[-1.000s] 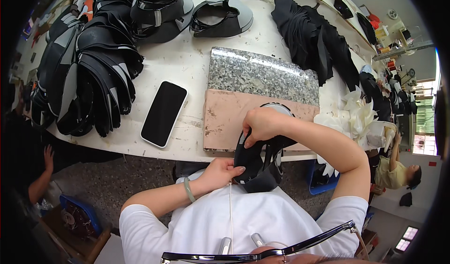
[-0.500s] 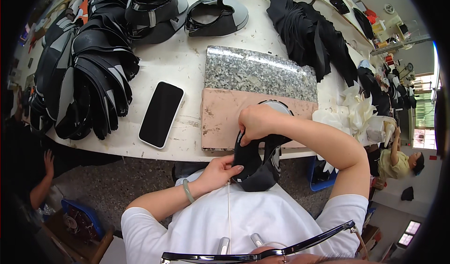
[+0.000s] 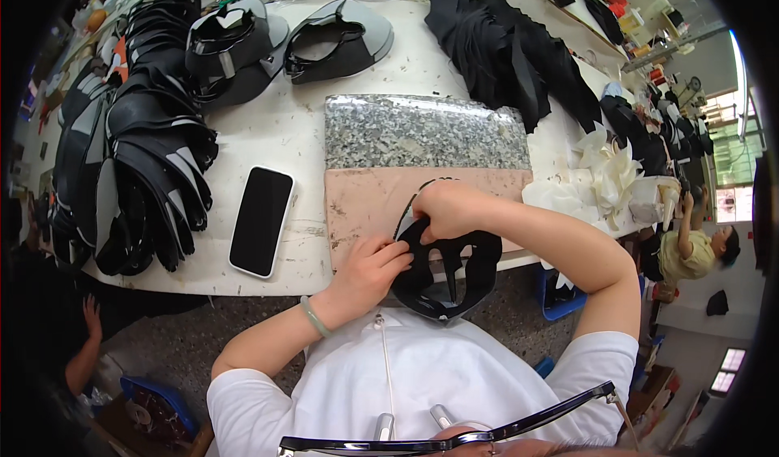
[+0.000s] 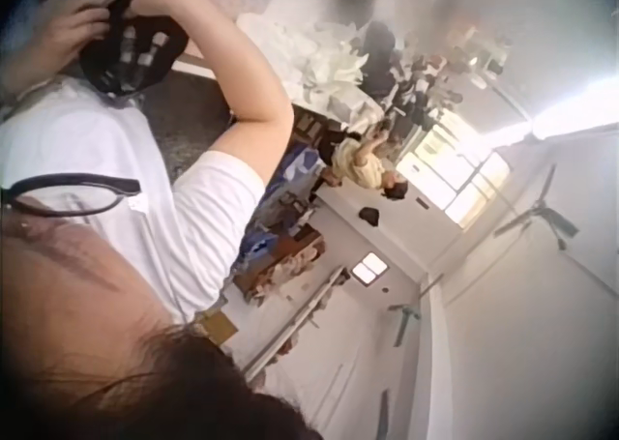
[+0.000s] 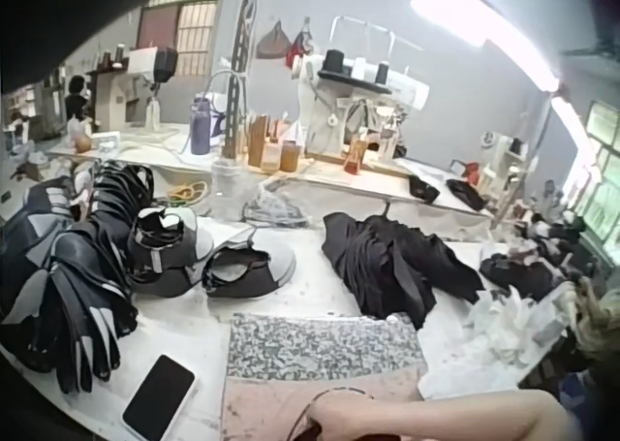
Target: The person fits and adheres white lining pieces onto black shoe components by hand, pressing and smoothing them together before picking up a hammer.
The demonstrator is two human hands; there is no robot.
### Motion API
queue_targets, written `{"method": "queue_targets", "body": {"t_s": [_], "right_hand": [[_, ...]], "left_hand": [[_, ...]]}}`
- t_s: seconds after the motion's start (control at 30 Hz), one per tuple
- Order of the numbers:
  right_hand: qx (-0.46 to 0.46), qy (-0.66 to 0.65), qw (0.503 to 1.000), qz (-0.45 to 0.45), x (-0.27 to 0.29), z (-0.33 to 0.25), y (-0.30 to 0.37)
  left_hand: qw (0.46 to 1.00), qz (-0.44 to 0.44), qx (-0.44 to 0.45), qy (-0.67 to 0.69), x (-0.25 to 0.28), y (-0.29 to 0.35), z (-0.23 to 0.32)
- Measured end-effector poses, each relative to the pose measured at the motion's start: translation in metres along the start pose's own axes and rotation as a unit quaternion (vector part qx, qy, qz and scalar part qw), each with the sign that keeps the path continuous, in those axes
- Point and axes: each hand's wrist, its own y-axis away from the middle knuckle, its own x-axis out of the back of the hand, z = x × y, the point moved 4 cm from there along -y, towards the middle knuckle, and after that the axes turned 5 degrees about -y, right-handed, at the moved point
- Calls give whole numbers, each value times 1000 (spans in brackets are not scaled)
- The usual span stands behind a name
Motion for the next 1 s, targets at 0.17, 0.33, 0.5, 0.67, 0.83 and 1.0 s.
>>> {"method": "queue_targets", "body": {"t_s": [0.17, 0.33, 0.5, 0.67, 0.83, 1.0], "right_hand": [[-86, -173, 981, 1, 16, 38, 19], [-195, -285, 938, 12, 21, 52, 27], [-176, -254, 950, 34, 11, 62, 17], [-163, -219, 960, 65, 5, 61, 16], [-167, -127, 973, 96, 6, 49, 34], [-143, -149, 968, 144, -12, 50, 70]], "left_hand": [[995, -19, -35, -90, 5, -8, 11], [990, -53, -36, -125, 3, -20, 12], [989, -74, -26, -123, -2, -33, 13], [972, -135, -23, -189, -13, -50, 9], [969, -100, -39, -222, -9, -54, -4], [962, -132, -39, -234, -10, -61, -8]]}}
